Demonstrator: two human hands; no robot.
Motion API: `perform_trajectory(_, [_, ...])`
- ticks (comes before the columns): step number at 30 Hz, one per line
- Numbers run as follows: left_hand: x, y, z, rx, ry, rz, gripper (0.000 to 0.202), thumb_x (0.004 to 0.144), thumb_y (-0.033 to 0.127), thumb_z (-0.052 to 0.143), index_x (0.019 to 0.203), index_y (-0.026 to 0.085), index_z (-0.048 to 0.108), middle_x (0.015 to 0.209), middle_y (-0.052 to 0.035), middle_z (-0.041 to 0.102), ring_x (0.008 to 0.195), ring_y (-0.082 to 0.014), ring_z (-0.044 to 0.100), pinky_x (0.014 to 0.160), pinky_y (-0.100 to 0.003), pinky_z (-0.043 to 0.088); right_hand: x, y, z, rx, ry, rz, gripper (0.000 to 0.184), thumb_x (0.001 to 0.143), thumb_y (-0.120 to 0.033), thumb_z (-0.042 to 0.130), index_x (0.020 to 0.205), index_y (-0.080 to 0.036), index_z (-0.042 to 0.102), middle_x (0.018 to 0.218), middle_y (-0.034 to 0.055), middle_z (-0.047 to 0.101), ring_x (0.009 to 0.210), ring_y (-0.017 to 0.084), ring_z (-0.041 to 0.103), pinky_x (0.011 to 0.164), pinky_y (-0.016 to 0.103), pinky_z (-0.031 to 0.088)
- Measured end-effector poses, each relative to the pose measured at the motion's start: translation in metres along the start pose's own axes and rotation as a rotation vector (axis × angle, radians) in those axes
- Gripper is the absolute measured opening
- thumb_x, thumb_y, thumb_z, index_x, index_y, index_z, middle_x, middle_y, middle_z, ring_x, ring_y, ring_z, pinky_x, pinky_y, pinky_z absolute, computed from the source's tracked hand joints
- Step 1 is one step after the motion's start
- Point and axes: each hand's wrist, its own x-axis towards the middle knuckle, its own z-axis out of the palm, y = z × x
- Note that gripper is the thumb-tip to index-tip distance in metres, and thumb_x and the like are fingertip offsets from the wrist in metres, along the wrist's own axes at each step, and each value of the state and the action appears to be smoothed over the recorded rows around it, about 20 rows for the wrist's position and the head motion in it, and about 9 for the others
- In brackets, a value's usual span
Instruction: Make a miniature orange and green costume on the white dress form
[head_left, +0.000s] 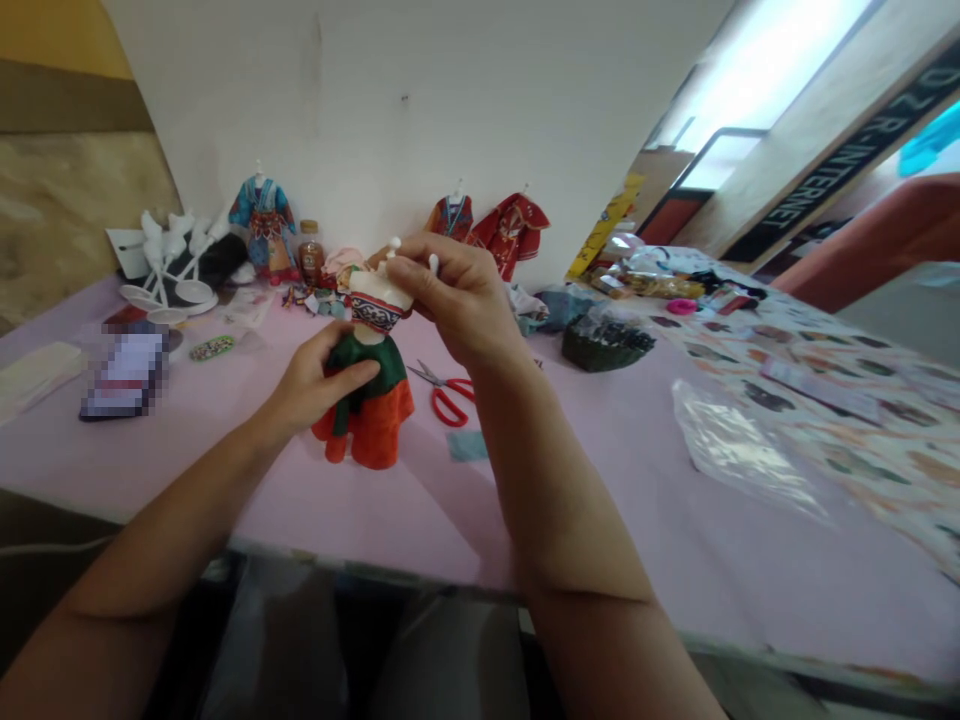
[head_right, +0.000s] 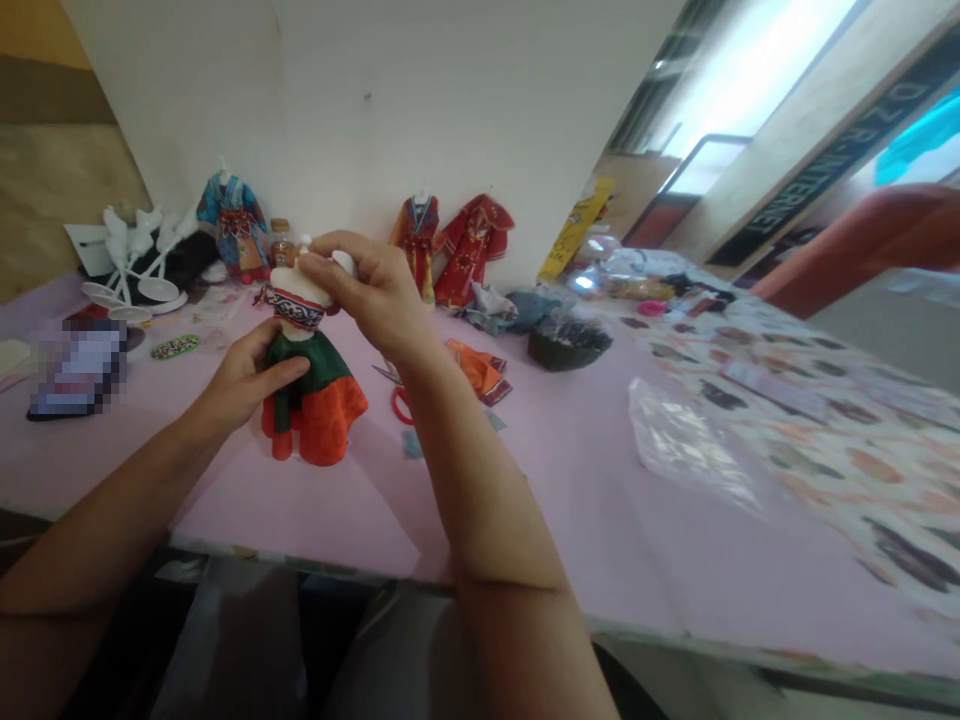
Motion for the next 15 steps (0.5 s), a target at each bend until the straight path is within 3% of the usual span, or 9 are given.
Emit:
perform_trajectory(7, [-0.0001,0.0001,0.0048,0.006,0.081,-0.032,0.036,0.069,0.035,0.089,0.097,0.022,0.069,0.089,-0.0008,0.074,0.085,-0.0212,0.069,0.083,-0.036,0.056,-0.0015,0.0003,0.002,-0.122,0.068,0.002,0.033,0.091,-0.055,0.069,0.089,-0.022,0.065,0.078,-0.0022,0.057,0.071,0.011,0.052,0.06,0.024,0.04])
perform_trajectory(15, [-0.0029,0.0028,0.0034,0.419,0.106,0.031,0.043,0.073,0.035,0.083,0.108,0.024,0.062,0.095,0.0006,0.07,0.088,-0.0207,0.067,0.085,-0.038,0.056,-0.0004,-0.0041,0.0043,-0.15,0.26,-0.063,0.021,0.09,-0.031,0.071,0.076,-0.021,0.06,0.067,-0.0048,0.047,0.06,0.01,0.042,0.057,0.025,0.037])
